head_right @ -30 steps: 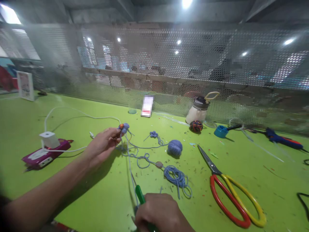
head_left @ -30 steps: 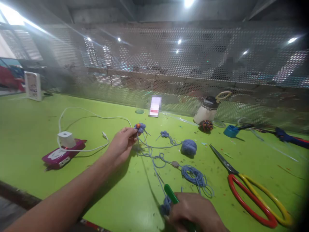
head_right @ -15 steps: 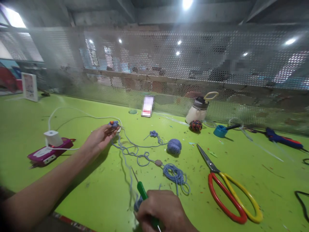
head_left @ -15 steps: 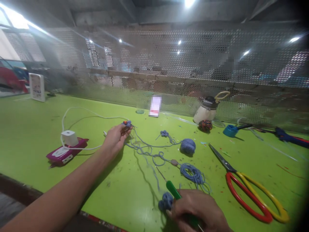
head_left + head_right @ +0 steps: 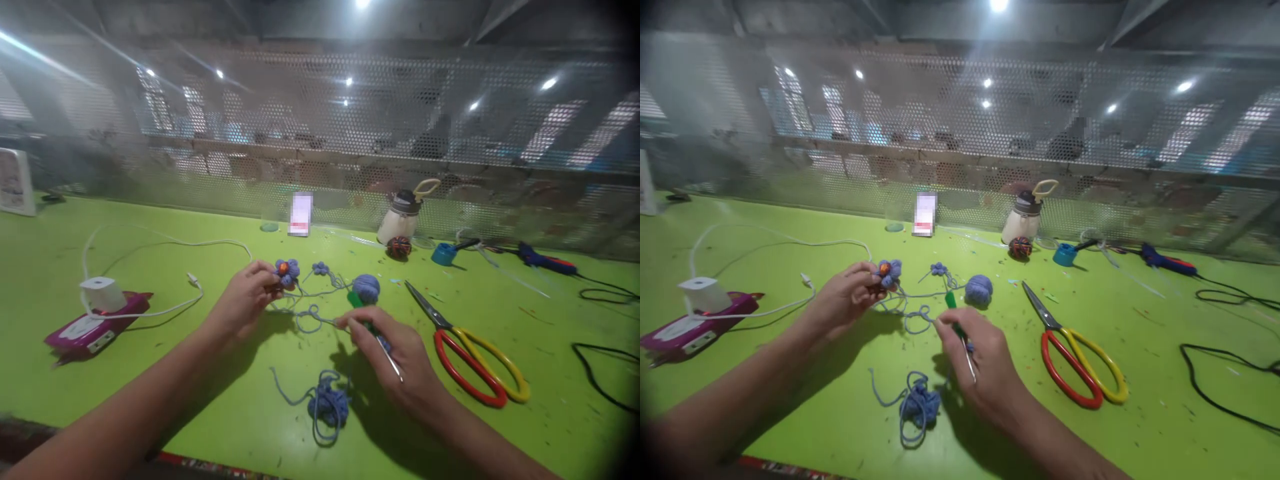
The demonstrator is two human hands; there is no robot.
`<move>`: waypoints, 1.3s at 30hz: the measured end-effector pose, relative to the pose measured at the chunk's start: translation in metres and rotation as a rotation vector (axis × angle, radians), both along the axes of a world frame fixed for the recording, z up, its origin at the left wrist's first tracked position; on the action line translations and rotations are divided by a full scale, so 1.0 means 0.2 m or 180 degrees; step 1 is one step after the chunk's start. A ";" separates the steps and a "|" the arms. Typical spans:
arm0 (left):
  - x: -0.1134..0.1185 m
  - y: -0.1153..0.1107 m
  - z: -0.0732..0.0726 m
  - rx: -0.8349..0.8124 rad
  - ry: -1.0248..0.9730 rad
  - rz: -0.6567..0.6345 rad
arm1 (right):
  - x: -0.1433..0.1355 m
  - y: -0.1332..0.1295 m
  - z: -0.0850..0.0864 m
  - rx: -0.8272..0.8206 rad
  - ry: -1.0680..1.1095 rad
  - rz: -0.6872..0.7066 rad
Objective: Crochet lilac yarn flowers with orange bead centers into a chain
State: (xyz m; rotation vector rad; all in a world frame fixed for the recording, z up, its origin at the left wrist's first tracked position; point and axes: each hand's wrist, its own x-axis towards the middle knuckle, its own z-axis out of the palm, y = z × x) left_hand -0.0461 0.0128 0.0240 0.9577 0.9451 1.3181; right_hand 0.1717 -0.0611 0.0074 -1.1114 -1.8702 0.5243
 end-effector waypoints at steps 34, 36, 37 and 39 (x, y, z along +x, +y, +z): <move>0.13 -0.16 -0.08 -0.0230 -0.0007 -0.1269 | 0.00 0.07 -0.08 -0.0023 -0.0154 0.0109; 0.13 -0.16 -0.07 -0.0301 0.0023 -0.1161 | 0.01 0.08 -0.08 0.0041 -0.0241 0.0071; 0.13 -0.16 -0.07 -0.0339 0.0047 -0.1107 | 0.02 0.09 -0.08 0.0063 -0.0282 0.0052; 0.13 -0.15 -0.07 -0.0428 0.0077 -0.1020 | 0.03 0.10 -0.08 0.0067 -0.0355 0.0033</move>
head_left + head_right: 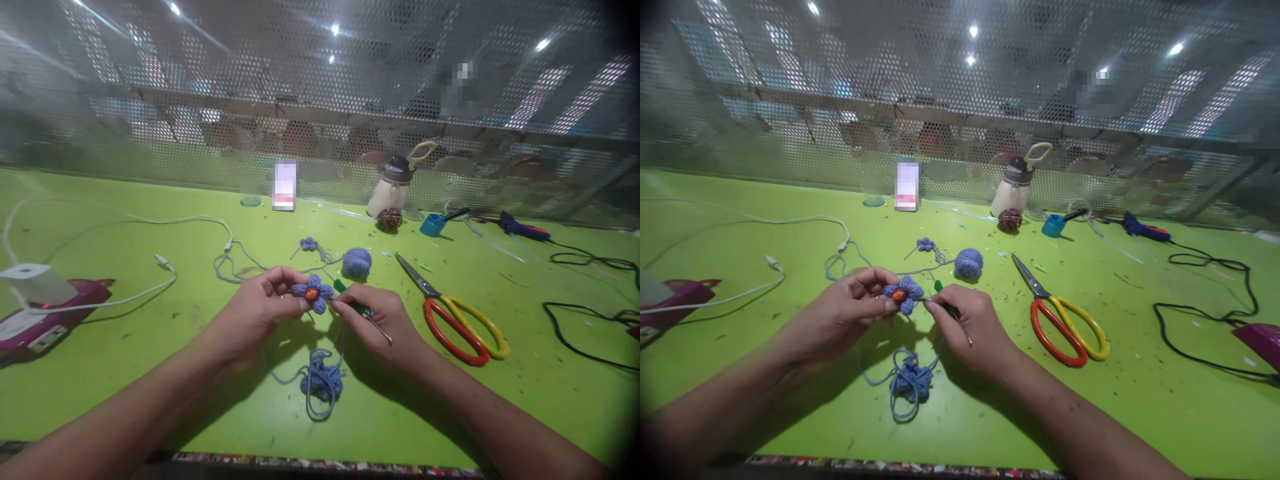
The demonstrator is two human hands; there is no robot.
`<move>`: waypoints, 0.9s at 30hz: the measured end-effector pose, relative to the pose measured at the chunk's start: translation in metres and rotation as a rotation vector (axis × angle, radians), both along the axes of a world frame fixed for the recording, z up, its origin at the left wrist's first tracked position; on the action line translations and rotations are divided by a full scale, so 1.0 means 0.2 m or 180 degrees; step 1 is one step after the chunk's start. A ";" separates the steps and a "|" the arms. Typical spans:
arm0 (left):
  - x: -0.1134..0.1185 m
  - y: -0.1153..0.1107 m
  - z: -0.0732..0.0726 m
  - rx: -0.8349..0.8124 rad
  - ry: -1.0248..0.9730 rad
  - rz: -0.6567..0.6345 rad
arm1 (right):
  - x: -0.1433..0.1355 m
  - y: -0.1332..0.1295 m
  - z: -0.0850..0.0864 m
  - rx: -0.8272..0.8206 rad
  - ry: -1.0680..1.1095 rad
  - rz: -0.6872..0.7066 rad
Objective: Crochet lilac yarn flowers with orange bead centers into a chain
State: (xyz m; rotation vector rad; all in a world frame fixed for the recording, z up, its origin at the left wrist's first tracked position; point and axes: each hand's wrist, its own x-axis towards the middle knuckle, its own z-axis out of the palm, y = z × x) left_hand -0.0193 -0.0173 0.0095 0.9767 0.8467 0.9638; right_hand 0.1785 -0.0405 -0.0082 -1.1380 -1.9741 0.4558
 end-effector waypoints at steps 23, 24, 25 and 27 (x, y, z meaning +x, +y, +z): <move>-0.01 0.07 -0.02 -0.0646 -0.0240 0.0615 | 0.06 -0.14 0.07 -0.0673 0.1228 0.0511; -0.01 0.07 -0.02 -0.0650 -0.0242 0.0605 | 0.05 -0.15 0.06 -0.0605 0.1037 0.0515; -0.01 0.07 -0.01 -0.0653 -0.0245 0.0583 | 0.04 -0.15 0.06 -0.0497 0.0866 0.0483; -0.02 0.07 -0.01 -0.0665 -0.0260 0.0535 | 0.02 -0.15 0.06 -0.0271 0.0655 0.0405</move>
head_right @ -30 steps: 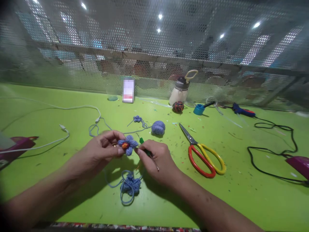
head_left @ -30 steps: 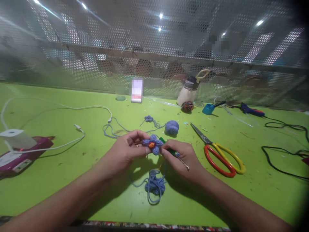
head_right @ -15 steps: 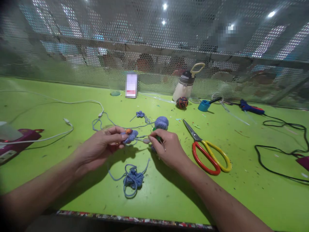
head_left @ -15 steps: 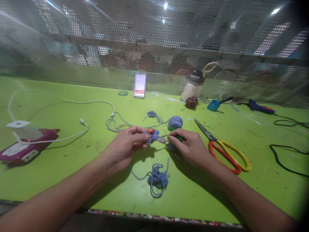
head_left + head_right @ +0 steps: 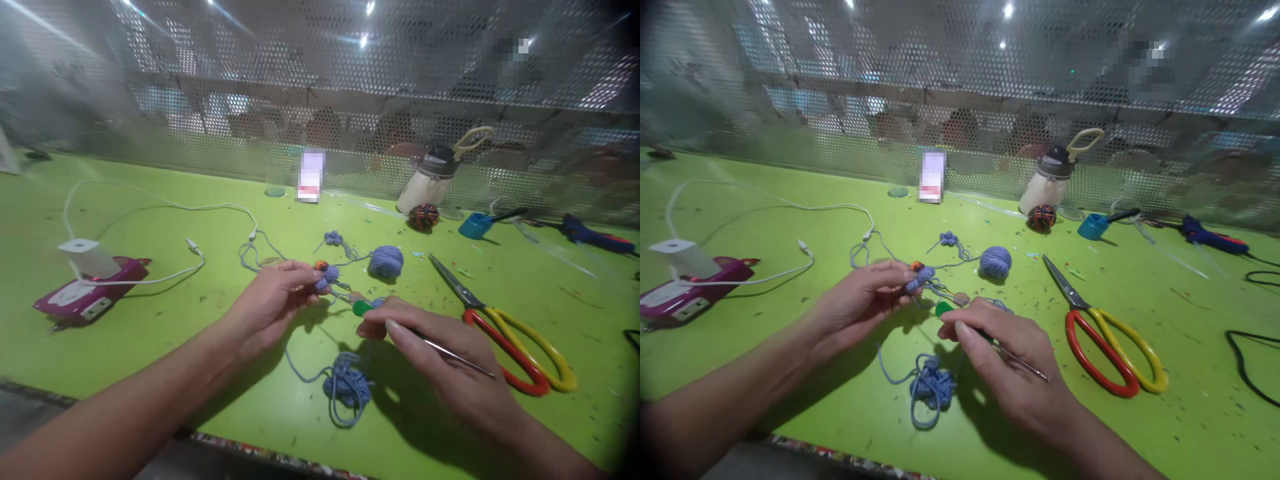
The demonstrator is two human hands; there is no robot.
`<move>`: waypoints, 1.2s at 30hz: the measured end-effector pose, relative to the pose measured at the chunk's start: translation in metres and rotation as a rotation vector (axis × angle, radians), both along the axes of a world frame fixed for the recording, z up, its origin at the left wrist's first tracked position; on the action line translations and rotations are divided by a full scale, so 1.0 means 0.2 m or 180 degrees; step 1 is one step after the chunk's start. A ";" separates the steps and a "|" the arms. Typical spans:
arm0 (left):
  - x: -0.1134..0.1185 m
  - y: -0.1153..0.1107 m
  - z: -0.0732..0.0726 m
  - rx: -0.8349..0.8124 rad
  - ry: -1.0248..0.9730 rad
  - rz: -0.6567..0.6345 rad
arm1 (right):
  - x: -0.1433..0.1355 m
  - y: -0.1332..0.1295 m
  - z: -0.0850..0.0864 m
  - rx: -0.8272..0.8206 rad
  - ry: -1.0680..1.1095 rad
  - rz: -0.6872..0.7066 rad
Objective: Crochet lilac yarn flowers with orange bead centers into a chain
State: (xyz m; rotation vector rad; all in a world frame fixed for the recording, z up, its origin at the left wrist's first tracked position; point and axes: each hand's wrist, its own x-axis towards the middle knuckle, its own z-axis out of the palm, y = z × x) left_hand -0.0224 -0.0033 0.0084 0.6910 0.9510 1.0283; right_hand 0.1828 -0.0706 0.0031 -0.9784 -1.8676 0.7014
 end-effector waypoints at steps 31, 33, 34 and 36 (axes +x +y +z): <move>0.01 -0.04 0.06 -0.0171 -0.0351 -0.0096 | 0.00 -0.02 -0.03 0.0255 0.0130 0.0038; 0.00 -0.03 0.06 -0.0170 -0.0364 -0.0074 | 0.00 -0.02 -0.03 0.0388 0.0020 0.0138; 0.00 -0.03 0.06 -0.0169 -0.0367 -0.0079 | 0.00 -0.02 -0.02 0.0462 -0.0014 0.0171; 0.00 -0.02 0.06 -0.0152 -0.0368 -0.0093 | 0.00 -0.02 -0.02 0.0571 -0.0029 0.0220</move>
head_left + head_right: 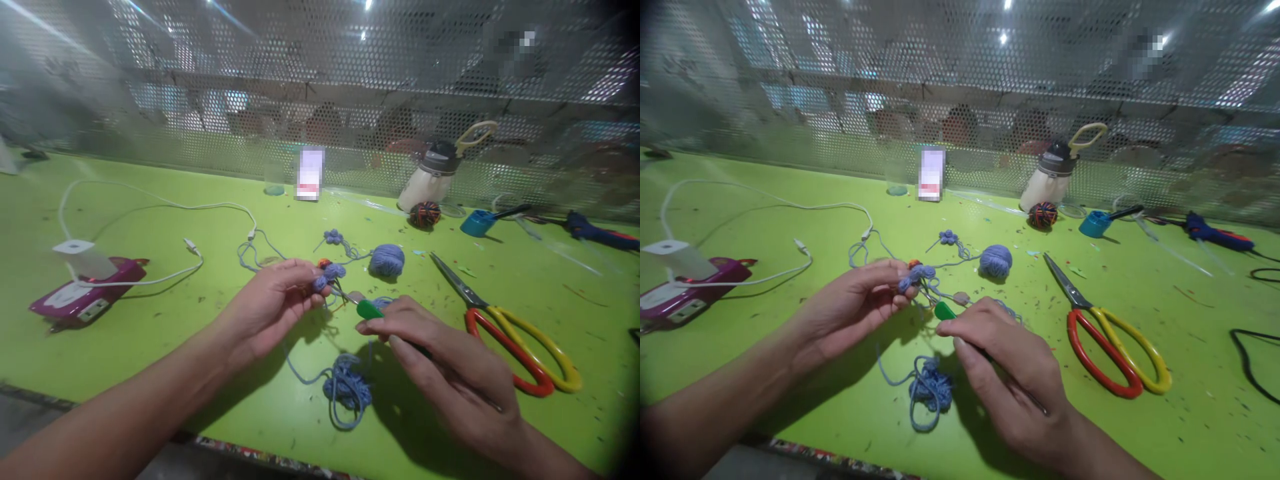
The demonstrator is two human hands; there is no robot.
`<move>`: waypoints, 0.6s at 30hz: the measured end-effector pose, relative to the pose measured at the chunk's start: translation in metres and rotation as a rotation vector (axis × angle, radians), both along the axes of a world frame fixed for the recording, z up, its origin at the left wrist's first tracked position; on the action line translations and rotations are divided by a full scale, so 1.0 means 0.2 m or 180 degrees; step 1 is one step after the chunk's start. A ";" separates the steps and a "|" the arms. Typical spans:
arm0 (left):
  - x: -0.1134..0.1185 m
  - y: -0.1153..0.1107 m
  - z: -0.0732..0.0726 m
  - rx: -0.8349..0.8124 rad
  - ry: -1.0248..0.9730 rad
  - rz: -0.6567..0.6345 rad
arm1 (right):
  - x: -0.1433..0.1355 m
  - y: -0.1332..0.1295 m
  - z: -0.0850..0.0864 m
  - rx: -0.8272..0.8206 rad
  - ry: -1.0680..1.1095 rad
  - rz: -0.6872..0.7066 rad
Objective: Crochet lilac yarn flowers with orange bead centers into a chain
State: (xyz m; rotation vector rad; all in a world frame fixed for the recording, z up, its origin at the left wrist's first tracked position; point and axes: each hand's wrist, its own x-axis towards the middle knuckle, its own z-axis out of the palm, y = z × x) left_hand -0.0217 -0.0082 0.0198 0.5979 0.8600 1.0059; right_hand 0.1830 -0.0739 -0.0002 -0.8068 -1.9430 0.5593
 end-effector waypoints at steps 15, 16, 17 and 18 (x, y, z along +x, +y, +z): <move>0.01 -0.03 0.00 0.0146 0.0038 -0.0253 | 0.02 -0.01 -0.01 -0.0339 0.0326 -0.0160; 0.01 -0.03 0.00 0.0175 0.0020 -0.0262 | 0.02 0.00 -0.02 -0.0448 0.0475 -0.0199; 0.01 -0.03 0.00 0.0208 0.0005 -0.0262 | 0.02 0.00 -0.02 -0.0600 0.0655 -0.0210; 0.01 -0.04 0.00 0.0247 -0.0006 -0.0261 | 0.02 0.00 -0.03 -0.0790 0.0861 -0.0202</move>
